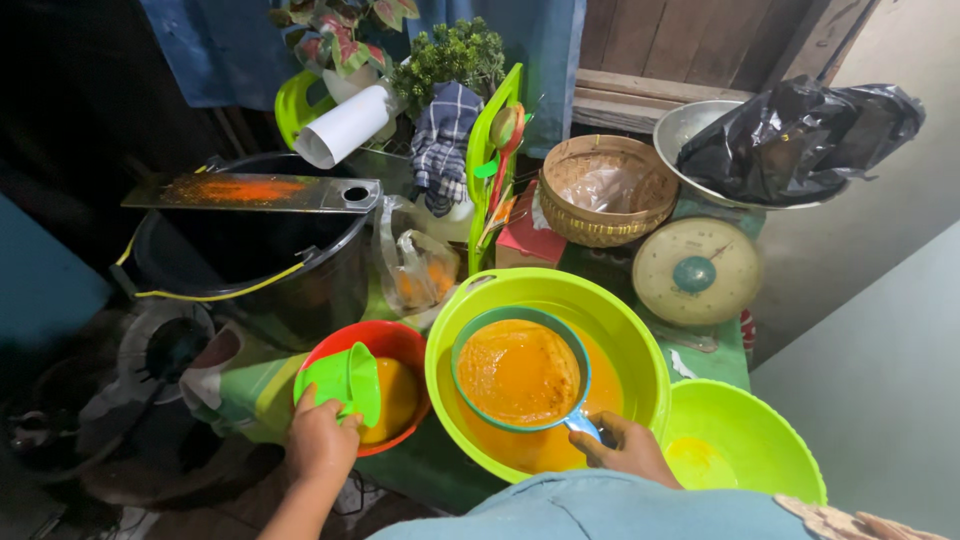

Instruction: The person pours an orange liquid from a red bowl through a green strainer into a larger green basin. They repeatedly scoop the liquid with a green cup and press the pulp in the strainer with their hand to extract more liquid. The process continues until the red bowl is empty.

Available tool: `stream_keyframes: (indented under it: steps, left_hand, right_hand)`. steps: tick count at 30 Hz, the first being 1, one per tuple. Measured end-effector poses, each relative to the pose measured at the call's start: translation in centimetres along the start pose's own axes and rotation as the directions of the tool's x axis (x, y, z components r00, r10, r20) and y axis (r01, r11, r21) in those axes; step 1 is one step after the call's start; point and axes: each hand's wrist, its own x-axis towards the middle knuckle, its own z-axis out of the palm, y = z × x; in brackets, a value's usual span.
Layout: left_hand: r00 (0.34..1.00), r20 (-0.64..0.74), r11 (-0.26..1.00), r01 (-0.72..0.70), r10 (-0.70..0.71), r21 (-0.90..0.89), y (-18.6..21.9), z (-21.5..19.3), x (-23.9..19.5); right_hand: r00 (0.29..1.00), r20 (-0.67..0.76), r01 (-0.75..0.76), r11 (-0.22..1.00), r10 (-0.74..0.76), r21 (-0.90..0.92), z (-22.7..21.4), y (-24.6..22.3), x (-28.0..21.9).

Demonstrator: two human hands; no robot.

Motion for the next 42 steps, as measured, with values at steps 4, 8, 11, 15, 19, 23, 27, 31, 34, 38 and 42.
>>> stream_keyframes:
  steps: [4, 8, 11, 15, 19, 23, 27, 31, 34, 38, 42]
  left_hand:
    - [0.996, 0.078, 0.998, 0.044, -0.047, 0.043, 1.1, -0.2, 0.1]
    - [0.994, 0.097, 0.998, 0.04, -0.045, 0.051, 1.3, 0.4, 0.3]
    - [0.992, 0.116, 0.998, 0.044, -0.049, 0.044, 1.0, 1.1, 0.3]
    - [0.993, 0.114, 0.996, 0.017, -0.027, 0.087, 0.3, 1.9, 0.2]
    - [0.986, 0.151, 0.995, 0.062, -0.073, 0.075, 0.1, 1.9, -0.1]
    - [0.986, 0.162, 0.98, 0.001, -0.034, 0.198, 0.4, 1.6, -0.4]
    - [0.981, 0.184, 0.974, 0.022, -0.065, 0.227, 0.8, 1.8, -0.4]
    - [0.989, 0.151, 0.972, -0.03, -0.005, 0.235, 0.4, 2.8, -0.2]
    - [0.987, 0.159, 0.969, -0.048, 0.009, 0.244, 0.1, 4.3, -0.2]
    - [0.995, 0.028, 0.995, -0.093, 0.091, 0.043, -0.5, 5.6, 0.2]
    - [0.993, 0.1, 0.995, 0.069, -0.062, -0.069, -0.8, 4.9, 1.1]
  right_hand:
    - [1.0, -0.013, 0.009, 1.0, -0.009, 0.005, 0.1, 0.0, 0.0]
    - [1.0, -0.022, -0.021, 1.0, 0.021, 0.001, 0.2, -0.1, 0.0]
    - [0.999, -0.035, -0.011, 1.0, 0.012, 0.02, 0.2, -0.1, 0.0]
    - [0.998, -0.051, -0.044, 0.999, 0.045, 0.003, 0.3, -0.1, 0.1]
    - [0.998, -0.059, -0.015, 1.0, 0.014, -0.016, 0.3, -0.4, 0.0]
    - [0.996, -0.074, -0.04, 0.999, 0.04, 0.008, 0.3, -0.7, -0.2]
    - [0.999, -0.048, -0.021, 1.0, 0.02, -0.006, 0.3, -0.7, -0.3]
    - [0.997, -0.063, -0.043, 0.999, 0.042, -0.019, 0.3, -0.6, -0.2]
    - [0.999, -0.05, -0.015, 1.0, 0.014, -0.02, 0.4, -0.4, -0.1]
    - [0.999, -0.053, -0.007, 1.0, 0.008, 0.008, 0.5, -0.2, 0.0]
    - [0.997, -0.061, -0.06, 0.997, 0.056, -0.055, 0.5, -0.1, 0.2]
